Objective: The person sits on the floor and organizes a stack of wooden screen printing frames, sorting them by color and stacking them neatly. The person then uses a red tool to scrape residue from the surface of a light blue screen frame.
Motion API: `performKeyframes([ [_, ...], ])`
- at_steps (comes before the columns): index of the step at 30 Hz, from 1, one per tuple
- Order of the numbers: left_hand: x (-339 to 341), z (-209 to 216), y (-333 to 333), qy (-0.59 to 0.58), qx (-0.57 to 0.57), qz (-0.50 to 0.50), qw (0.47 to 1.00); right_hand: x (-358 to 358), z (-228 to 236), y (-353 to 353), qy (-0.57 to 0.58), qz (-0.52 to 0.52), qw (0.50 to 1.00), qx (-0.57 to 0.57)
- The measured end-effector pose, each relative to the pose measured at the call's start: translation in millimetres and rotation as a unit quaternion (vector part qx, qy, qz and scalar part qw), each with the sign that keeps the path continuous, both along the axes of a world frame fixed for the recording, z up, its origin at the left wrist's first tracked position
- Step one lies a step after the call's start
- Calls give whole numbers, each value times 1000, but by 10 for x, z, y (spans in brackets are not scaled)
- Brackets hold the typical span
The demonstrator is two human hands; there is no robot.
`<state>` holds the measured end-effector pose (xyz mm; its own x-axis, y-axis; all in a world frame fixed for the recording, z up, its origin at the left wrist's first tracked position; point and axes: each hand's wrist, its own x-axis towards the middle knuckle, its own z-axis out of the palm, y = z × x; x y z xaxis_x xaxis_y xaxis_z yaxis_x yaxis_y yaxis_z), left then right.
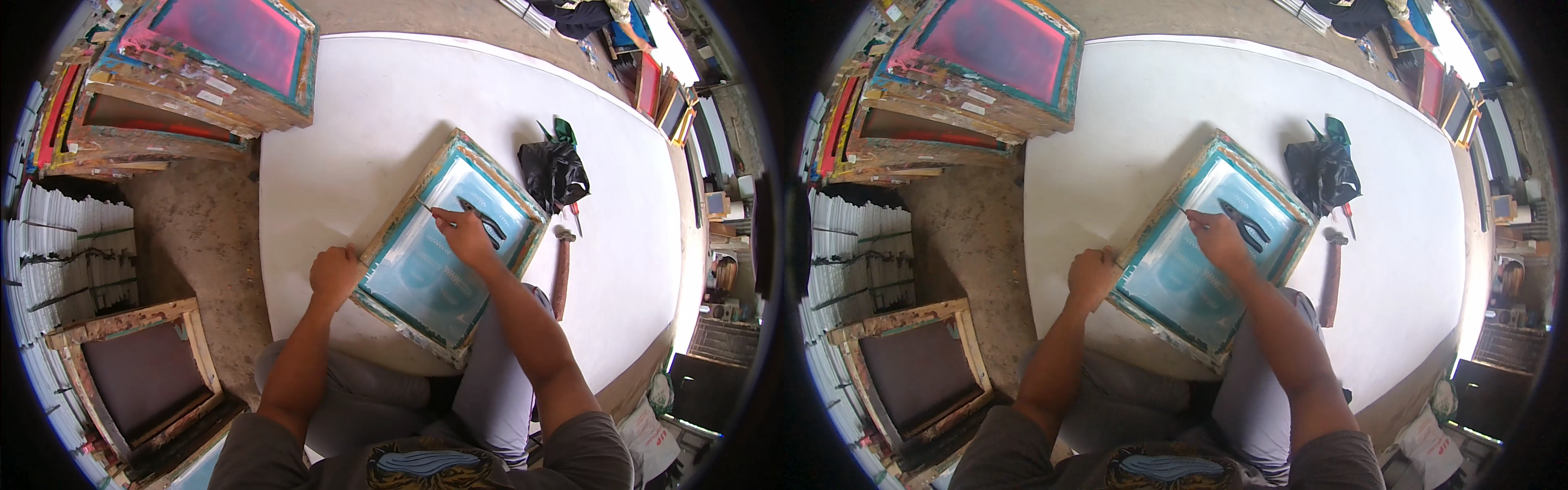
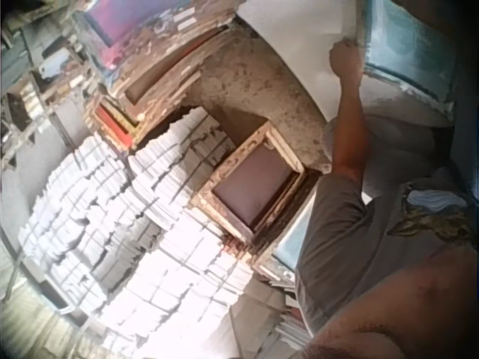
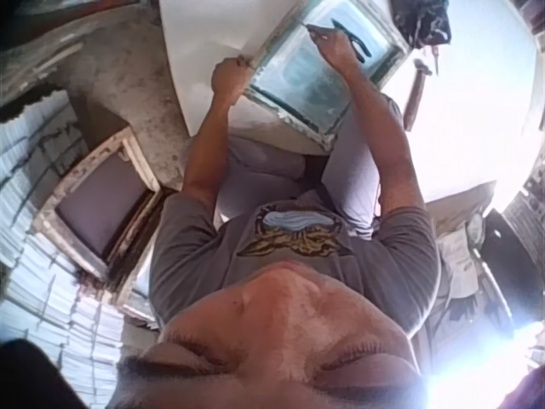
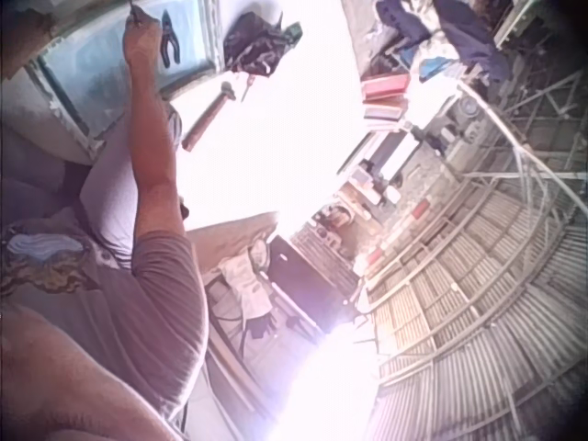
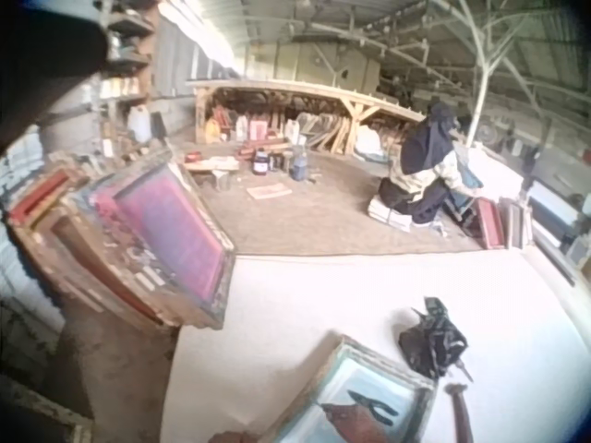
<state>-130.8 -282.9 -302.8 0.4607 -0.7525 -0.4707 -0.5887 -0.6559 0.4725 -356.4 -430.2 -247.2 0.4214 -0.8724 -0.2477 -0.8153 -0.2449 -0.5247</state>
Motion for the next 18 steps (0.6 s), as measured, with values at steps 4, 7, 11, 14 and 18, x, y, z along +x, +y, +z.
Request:
performKeyframes([
  [4, 11, -30, 3, -4, -12, -1, 1000, -133, -229, -35, -70, 14, 997, 3],
  [7, 0, -38, 21, -5, -13, 1, 1000, -181, -266, -128, -135, -81, 968, 194],
  [11, 13, 14, -5, -4, -11, -1, 1000, -258, -425, -138, -137, -27, 980, 139],
  [14, 26, 52, 18, 11, 0, 20, 1000, -205, -356, -52, 15, 73, 997, -26],
  [18, 1, 3, -4, 13, -1, -5, 1000, -327, -618, -150, -232, -19, 966, 115],
])
